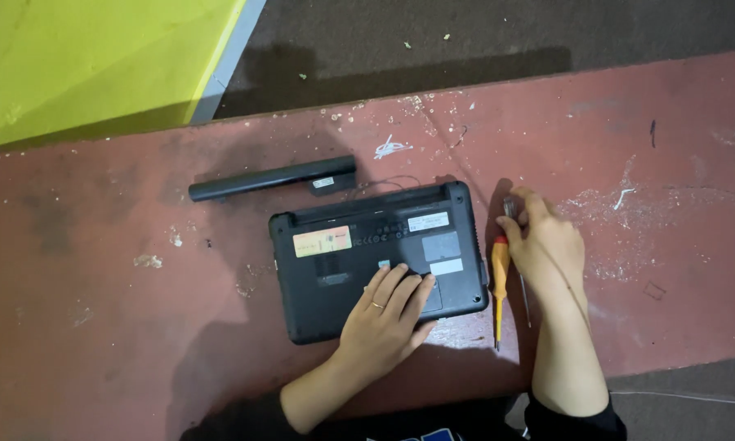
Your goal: Disassembling a laptop using a screwdriver to remove the battery and access internal components.
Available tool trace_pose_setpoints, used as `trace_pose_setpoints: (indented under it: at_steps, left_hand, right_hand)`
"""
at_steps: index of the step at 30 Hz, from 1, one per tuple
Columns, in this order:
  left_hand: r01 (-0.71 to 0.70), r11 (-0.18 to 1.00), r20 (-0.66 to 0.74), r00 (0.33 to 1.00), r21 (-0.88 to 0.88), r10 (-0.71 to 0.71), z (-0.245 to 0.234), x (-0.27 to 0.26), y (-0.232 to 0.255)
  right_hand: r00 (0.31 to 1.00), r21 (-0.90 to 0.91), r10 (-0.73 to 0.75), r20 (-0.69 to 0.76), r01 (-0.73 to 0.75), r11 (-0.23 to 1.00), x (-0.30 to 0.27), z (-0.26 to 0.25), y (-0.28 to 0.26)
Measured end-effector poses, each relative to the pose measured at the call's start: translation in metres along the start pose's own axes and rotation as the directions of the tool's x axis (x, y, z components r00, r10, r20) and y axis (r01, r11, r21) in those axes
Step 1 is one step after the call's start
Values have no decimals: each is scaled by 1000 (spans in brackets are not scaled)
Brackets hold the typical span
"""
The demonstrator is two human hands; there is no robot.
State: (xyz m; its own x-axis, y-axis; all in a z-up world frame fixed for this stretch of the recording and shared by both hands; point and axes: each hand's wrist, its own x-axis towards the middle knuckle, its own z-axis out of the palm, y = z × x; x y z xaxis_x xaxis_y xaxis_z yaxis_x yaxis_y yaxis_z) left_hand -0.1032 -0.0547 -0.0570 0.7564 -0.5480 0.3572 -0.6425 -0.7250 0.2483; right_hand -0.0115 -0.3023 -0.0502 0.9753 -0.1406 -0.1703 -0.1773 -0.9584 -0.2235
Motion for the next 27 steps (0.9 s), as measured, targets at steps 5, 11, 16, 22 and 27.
trace_pose_setpoints:
  at_steps: [5,11,16,22,27]
  left_hand:
    - [19,997,25,1000,-76,-17,-3,1,-1]
    - [36,991,58,998,-130,-28,-4,2,-1]
    - [58,985,57,997,-164,-50,-3,2,1]
    - [60,985,54,997,-160,-52,-3,2,0]
    - [65,982,59,997,-179,-55,-1,1,1]
  right_hand:
    - [994,190,-91,-54,100,977,-14,-38,-2]
    - [933,680,77,-352,199,706,-44,-53,40]
    - [830,828,180,-528,455,328,-49,-31,48]
    - [861,806,-50,-506,493,327,-54,-33,16]
    - [849,802,-74,-524,521,294,-54,-33,12]
